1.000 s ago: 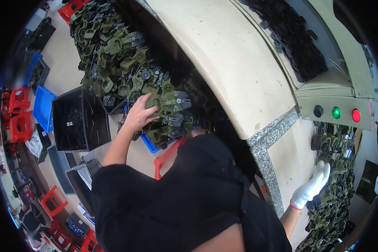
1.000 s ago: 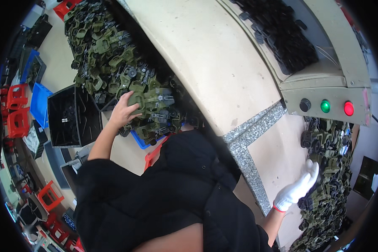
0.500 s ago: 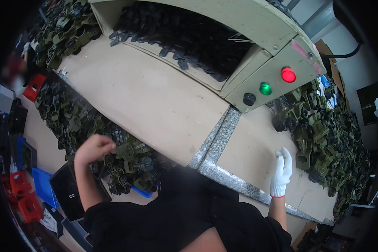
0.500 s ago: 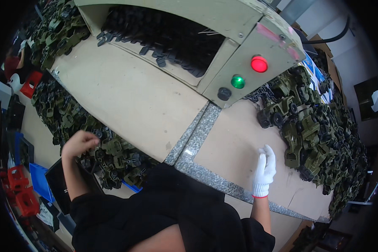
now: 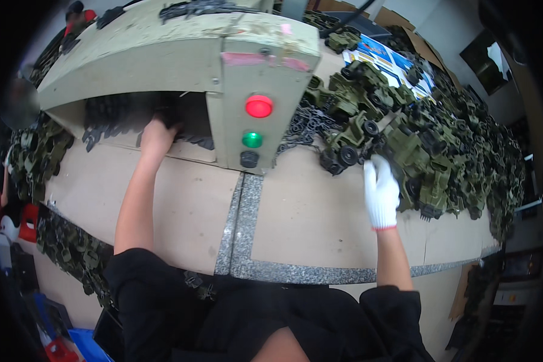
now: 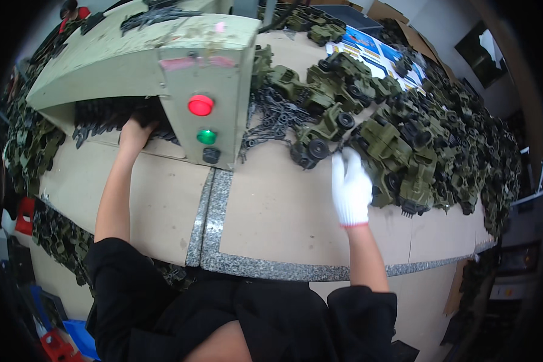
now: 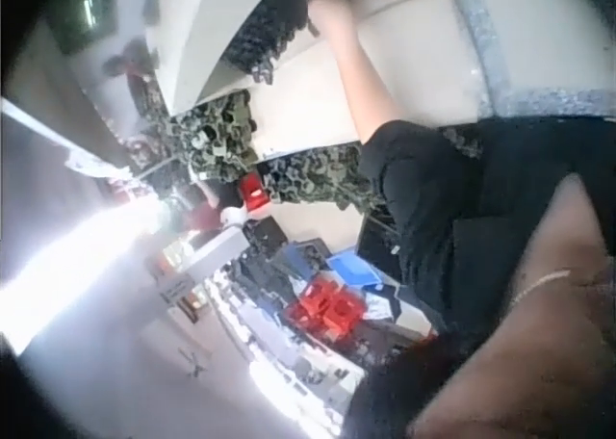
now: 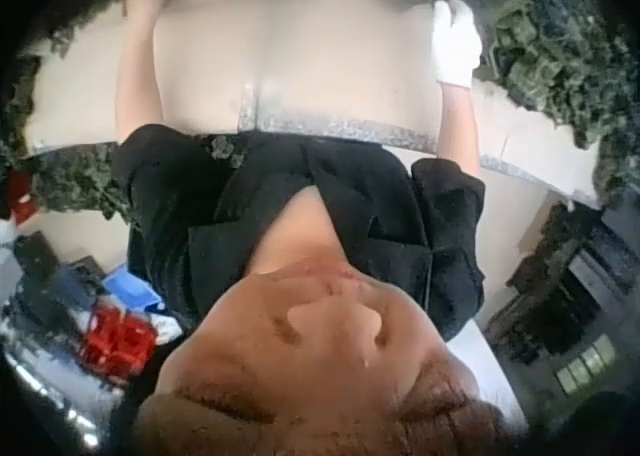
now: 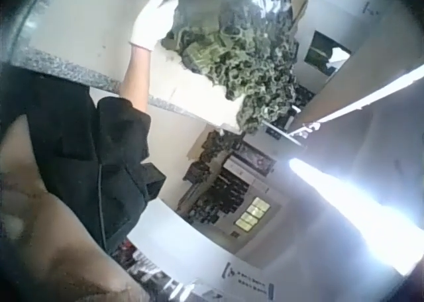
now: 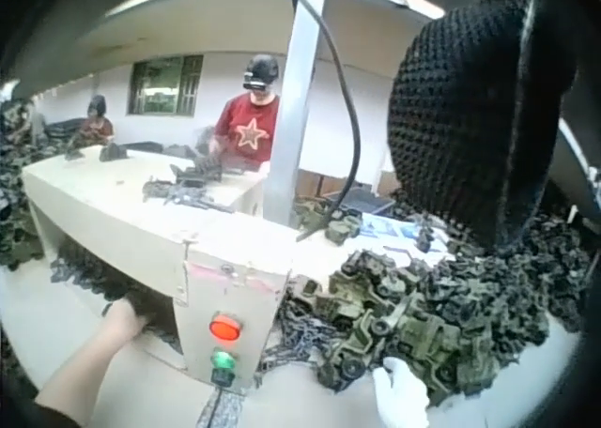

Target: The person assembles small plastic components and plastic axle parts onto toy vehicle bodies by hand.

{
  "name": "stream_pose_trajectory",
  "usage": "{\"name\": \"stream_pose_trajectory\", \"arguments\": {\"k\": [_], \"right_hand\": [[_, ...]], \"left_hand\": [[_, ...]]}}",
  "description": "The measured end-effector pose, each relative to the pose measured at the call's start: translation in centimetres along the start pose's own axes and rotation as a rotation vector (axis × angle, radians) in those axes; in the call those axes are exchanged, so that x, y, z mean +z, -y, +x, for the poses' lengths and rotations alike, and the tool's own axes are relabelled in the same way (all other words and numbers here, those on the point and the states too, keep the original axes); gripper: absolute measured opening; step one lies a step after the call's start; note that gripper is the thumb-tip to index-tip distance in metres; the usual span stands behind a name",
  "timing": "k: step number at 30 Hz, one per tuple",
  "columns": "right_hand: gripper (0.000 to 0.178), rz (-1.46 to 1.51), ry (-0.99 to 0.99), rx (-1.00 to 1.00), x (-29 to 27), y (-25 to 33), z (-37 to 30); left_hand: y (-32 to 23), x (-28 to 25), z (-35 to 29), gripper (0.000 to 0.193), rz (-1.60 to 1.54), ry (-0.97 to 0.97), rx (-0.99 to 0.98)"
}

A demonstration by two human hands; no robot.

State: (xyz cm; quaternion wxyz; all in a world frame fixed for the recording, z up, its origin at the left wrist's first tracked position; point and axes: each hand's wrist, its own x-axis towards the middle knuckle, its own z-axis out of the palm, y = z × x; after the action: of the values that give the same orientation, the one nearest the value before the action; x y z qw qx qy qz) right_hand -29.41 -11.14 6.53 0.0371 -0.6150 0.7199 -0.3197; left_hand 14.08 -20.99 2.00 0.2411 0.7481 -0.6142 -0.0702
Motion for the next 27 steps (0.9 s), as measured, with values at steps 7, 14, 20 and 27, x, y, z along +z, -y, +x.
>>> {"name": "stream_pose_trajectory", "arguments": {"k": [7, 14, 20, 27], "right_hand": [[0.058, -0.472, 0.348, 0.15, 0.9, 4.6, 9.3], [0.068, -0.059, 0.218, 0.34, 4.8, -1.7, 9.8], [0.066, 0.825, -0.262, 0.292, 5.8, 2.1, -0.4], [0.059, 0.291, 0.366, 0.366, 0.9, 4.1, -10.1]], "left_hand": [[-1.1, -2.3, -3.6, 0.037, -0.823, -0.11, -0.295], [-3.5, -3.3, -13.2, 0.021, -1.421, -0.103, -0.327], [-9.8, 1.4, -21.6, 0.02, -1.967, 0.404, -0.392], [-14.2, 5.8, -22.1, 0.014, -1.909, 0.388, -0.571]]}}
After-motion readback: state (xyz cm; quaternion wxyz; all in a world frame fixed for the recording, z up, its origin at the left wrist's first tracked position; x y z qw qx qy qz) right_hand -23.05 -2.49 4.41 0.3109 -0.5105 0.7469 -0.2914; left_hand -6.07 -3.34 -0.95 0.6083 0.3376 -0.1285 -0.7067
